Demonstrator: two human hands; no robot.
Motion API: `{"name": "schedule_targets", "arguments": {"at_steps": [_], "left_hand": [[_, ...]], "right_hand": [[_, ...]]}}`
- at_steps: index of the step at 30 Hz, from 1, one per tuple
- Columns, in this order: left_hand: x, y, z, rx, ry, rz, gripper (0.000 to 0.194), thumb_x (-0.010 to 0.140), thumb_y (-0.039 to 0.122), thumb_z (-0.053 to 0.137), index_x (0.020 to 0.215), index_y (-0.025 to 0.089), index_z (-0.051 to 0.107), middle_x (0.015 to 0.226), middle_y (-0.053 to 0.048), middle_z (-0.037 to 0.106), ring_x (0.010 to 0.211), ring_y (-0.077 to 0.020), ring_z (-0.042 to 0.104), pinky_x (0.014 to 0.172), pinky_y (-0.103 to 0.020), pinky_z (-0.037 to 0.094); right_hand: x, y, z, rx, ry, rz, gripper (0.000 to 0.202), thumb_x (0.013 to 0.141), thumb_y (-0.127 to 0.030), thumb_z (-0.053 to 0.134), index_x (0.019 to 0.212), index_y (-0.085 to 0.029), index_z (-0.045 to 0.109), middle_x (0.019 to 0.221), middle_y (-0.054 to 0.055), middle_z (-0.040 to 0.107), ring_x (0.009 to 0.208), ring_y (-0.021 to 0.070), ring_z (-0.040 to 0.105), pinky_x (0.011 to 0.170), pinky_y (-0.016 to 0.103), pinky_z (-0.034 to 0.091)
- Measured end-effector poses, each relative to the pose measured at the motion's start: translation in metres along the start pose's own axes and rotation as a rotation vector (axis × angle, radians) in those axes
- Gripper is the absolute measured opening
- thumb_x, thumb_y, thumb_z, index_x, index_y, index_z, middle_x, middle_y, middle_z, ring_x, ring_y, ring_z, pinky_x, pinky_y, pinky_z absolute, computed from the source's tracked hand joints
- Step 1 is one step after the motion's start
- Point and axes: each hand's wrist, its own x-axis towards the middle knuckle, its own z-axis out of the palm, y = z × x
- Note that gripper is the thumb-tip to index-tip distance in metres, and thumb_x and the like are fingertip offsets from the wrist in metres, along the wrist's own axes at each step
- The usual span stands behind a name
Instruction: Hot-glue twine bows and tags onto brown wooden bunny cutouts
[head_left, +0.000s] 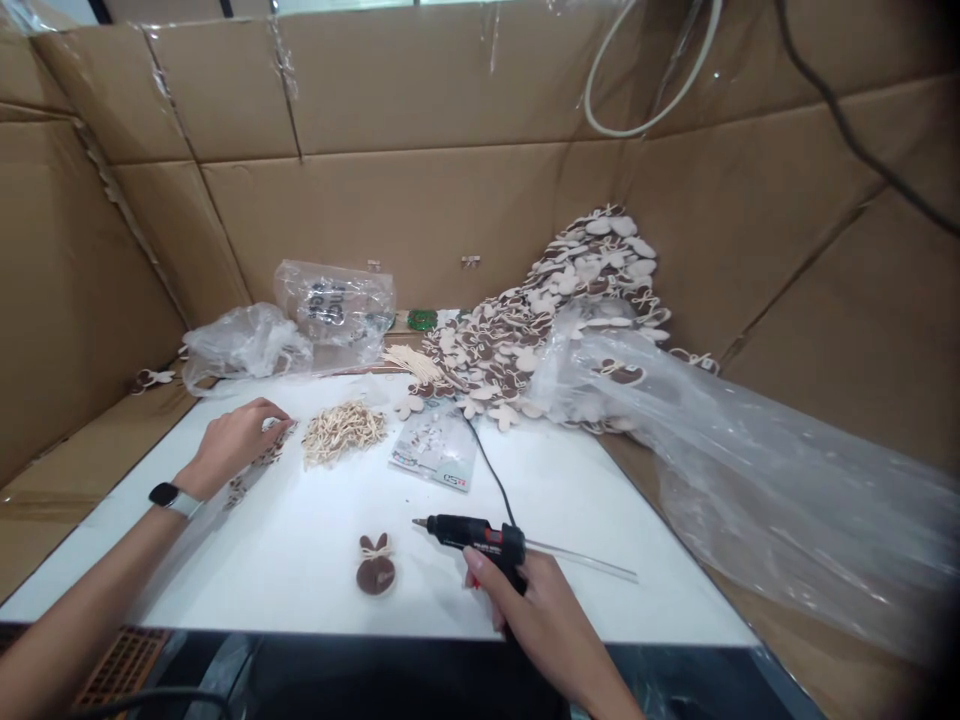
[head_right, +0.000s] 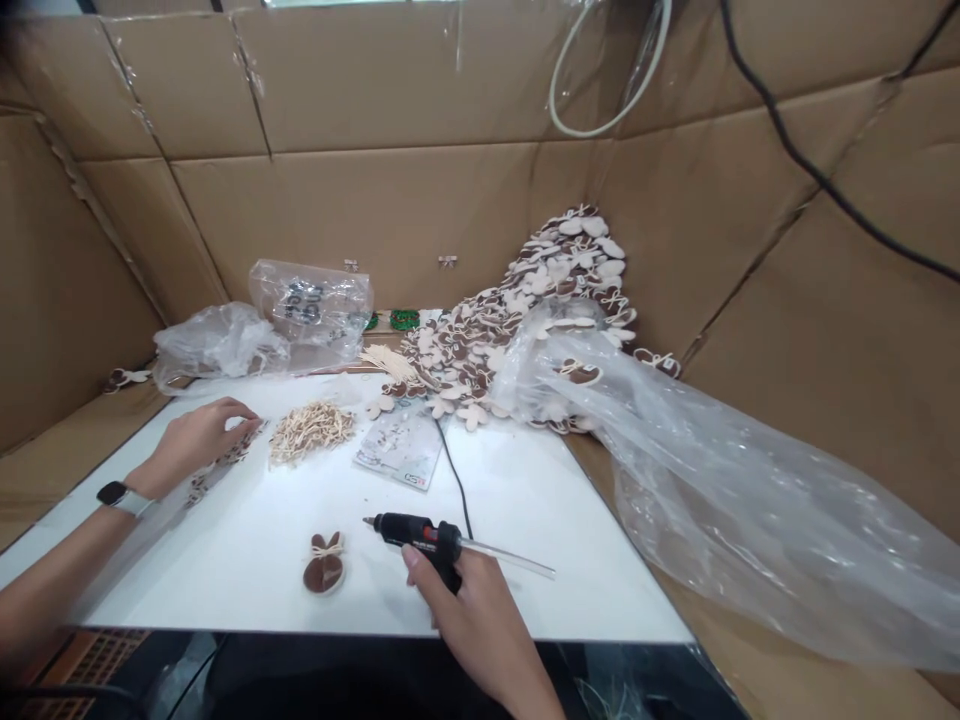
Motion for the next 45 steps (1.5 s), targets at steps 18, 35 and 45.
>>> {"name": "schedule_targets", "arguments": {"at_steps": [18, 35, 45], "left_hand": [[-0.003, 0.035, -0.002, -0.036, 0.024, -0.020, 0.046, 0.109, 0.050, 0.053, 0.110, 0.020, 0.088, 0.140, -0.016, 0.084, 0.094, -0.0314, 0.083, 0.076, -0.038, 0.054], [-0.137, 0.133, -0.013, -0.839, -0.158, 0.129, 0.053, 0.105, 0.077, 0.069, 0.103, 0.027, 0.085, 0.064, 0.001, 0.059, 0.062, -0.0180, 0.053, 0.059, -0.028, 0.045], [-0.152, 0.151, -0.008, -0.966, -0.357, 0.211, 0.043, 0.110, 0.069, 0.069, 0.106, 0.031, 0.088, 0.101, -0.004, 0.087, 0.083, -0.0214, 0.075, 0.070, -0.026, 0.055]], "right_hand": [[0.001, 0.014, 0.005, 0.135, 0.060, -0.040, 0.066, 0.106, -0.084, 0.063, 0.085, -0.023, 0.078, 0.061, 0.001, 0.069, 0.067, 0.0262, 0.069, 0.073, 0.037, 0.055], [0.000, -0.037, 0.048, 0.592, 0.143, -0.026, 0.065, 0.081, -0.079, 0.101, 0.093, -0.025, 0.066, 0.081, 0.008, 0.087, 0.072, 0.0259, 0.081, 0.066, 0.034, 0.063], [0.010, -0.038, 0.062, 0.567, 0.087, -0.098, 0.043, 0.085, -0.051, 0.101, 0.103, -0.025, 0.071, 0.089, 0.004, 0.087, 0.078, 0.0235, 0.075, 0.080, 0.037, 0.065]]}}
